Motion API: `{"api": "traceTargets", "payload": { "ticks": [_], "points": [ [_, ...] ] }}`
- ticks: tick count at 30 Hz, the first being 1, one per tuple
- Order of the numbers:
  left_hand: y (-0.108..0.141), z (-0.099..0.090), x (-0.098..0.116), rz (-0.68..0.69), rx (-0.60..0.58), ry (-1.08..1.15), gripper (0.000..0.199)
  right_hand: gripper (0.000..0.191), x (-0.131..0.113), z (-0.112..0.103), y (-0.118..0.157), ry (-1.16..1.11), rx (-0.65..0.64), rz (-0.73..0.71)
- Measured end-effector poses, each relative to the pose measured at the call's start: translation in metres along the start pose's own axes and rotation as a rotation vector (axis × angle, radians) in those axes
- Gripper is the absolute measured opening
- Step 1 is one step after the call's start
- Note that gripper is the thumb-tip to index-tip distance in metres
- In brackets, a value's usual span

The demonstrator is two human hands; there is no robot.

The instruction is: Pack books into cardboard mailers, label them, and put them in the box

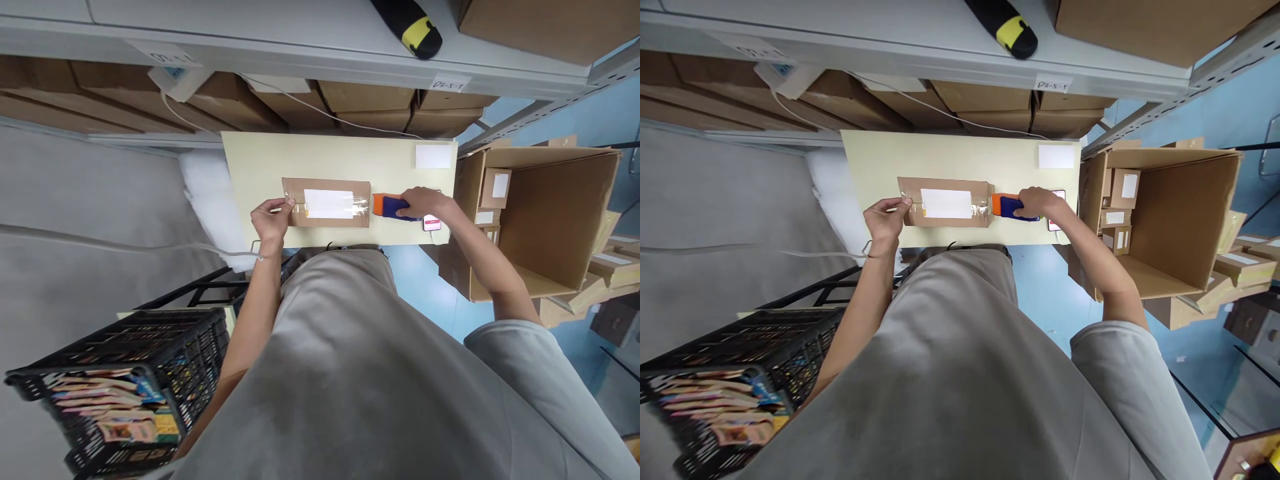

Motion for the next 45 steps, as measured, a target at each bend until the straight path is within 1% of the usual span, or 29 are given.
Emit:
{"api": "traceTargets", "payload": {
  "ticks": [3,5,7,9,11,12,13,14,15,16,17,20,22,23,24,25,26,28,30,33,35,36,37,38,39,40,41,43,45],
  "points": [
    [0.001,0.0,0.002,-0.015,0.002,-0.018,0.02,0.046,-0.016,0.014,0.004,-0.048,0.089,0.026],
    [0.0,-0.004,0.001,-0.027,0.004,-0.019,0.021,0.041,-0.024,0.022,0.004,-0.038,0.168,0.082],
    [-0.004,-0.014,-0.002,-0.032,0.028,-0.026,0.021,0.037,-0.031,0.031,0.003,-0.013,0.203,0.142],
    [-0.008,-0.029,-0.009,-0.04,0.054,-0.055,0.021,0.038,-0.036,0.036,0.002,-0.007,0.199,0.166],
    [-0.01,-0.042,-0.015,-0.049,0.055,-0.106,0.021,0.042,-0.039,0.032,0.006,-0.028,0.219,0.157],
    [-0.011,-0.047,-0.014,-0.041,0.061,-0.134,0.021,0.045,-0.041,0.026,0.011,-0.041,0.25,0.158],
    [-0.011,-0.051,-0.009,-0.015,0.079,-0.156,0.023,0.048,-0.042,0.017,0.017,-0.054,0.293,0.16],
    [-0.01,-0.053,0.001,0.037,0.105,-0.164,0.027,0.052,-0.045,0.004,0.026,-0.068,0.348,0.153],
    [-0.009,-0.053,0.017,0.113,0.136,-0.156,0.033,0.055,-0.05,-0.011,0.036,-0.084,0.41,0.132],
    [-0.007,-0.051,0.039,0.212,0.166,-0.128,0.038,0.059,-0.057,-0.027,0.047,-0.101,0.477,0.1],
    [-0.004,-0.046,0.066,0.333,0.159,-0.081,0.039,0.062,-0.066,-0.046,0.059,-0.116,0.545,0.063],
    [0.011,-0.031,0.165,0.727,0.104,0.059,0.035,0.068,-0.1,-0.104,0.091,-0.124,0.739,-0.042],
    [0.02,-0.028,0.226,0.916,0.11,0.13,0.035,0.069,-0.126,-0.143,0.102,-0.096,0.85,-0.092],
    [0.023,-0.029,0.251,0.979,0.117,0.152,0.036,0.069,-0.14,-0.162,0.105,-0.075,0.895,-0.111],
    [0.024,-0.029,0.271,1.029,0.121,0.17,0.038,0.069,-0.153,-0.179,0.104,-0.048,0.927,-0.127],
    [0.024,-0.03,0.287,1.067,0.128,0.185,0.039,0.069,-0.165,-0.195,0.101,-0.017,0.947,-0.136],
    [0.024,-0.031,0.299,1.089,0.134,0.195,0.04,0.069,-0.175,-0.21,0.096,0.021,0.953,-0.132],
    [0.02,-0.033,0.309,1.106,0.13,0.202,0.039,0.068,-0.192,-0.231,0.082,0.101,0.943,-0.109],
    [0.017,-0.036,0.308,1.106,0.114,0.204,0.037,0.065,-0.202,-0.247,0.07,0.148,0.943,-0.079],
    [0.009,-0.043,0.291,1.079,0.102,0.207,0.036,0.062,-0.206,-0.261,0.063,0.146,0.977,-0.057],
    [0.0,-0.051,0.272,1.032,0.099,0.197,0.036,0.063,-0.204,-0.264,0.065,0.12,1.031,-0.056],
    [-0.006,-0.055,0.259,1.003,0.091,0.19,0.036,0.064,-0.201,-0.262,0.067,0.105,1.072,-0.052],
    [-0.012,-0.059,0.243,0.971,0.076,0.184,0.035,0.066,-0.197,-0.256,0.068,0.09,1.118,-0.044],
    [-0.018,-0.063,0.224,0.935,0.054,0.18,0.035,0.069,-0.192,-0.244,0.069,0.078,1.159,-0.033],
    [-0.024,-0.066,0.202,0.893,0.026,0.179,0.035,0.072,-0.188,-0.227,0.066,0.067,1.185,-0.021],
    [-0.029,-0.068,0.176,0.838,0.002,0.18,0.035,0.075,-0.184,-0.203,0.062,0.055,1.187,-0.01],
    [-0.033,-0.07,0.147,0.768,-0.013,0.182,0.035,0.078,-0.181,-0.173,0.054,0.038,1.163,0.0],
    [-0.036,-0.072,0.086,0.603,-0.022,0.165,0.035,0.085,-0.18,-0.102,0.036,-0.025,1.059,0.023],
    [-0.032,-0.065,0.031,0.439,-0.06,0.114,0.038,0.089,-0.184,-0.029,0.019,-0.138,0.937,0.066]
  ]
}}
Point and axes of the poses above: each hand's wrist, its own y-axis away from the middle knuckle, its own z-axis out of the palm, x = y × z, the point moved 6 cm from there along -y, towards the middle knuckle, and after that the axes turned 8 degrees about z, right-handed, at the moved point
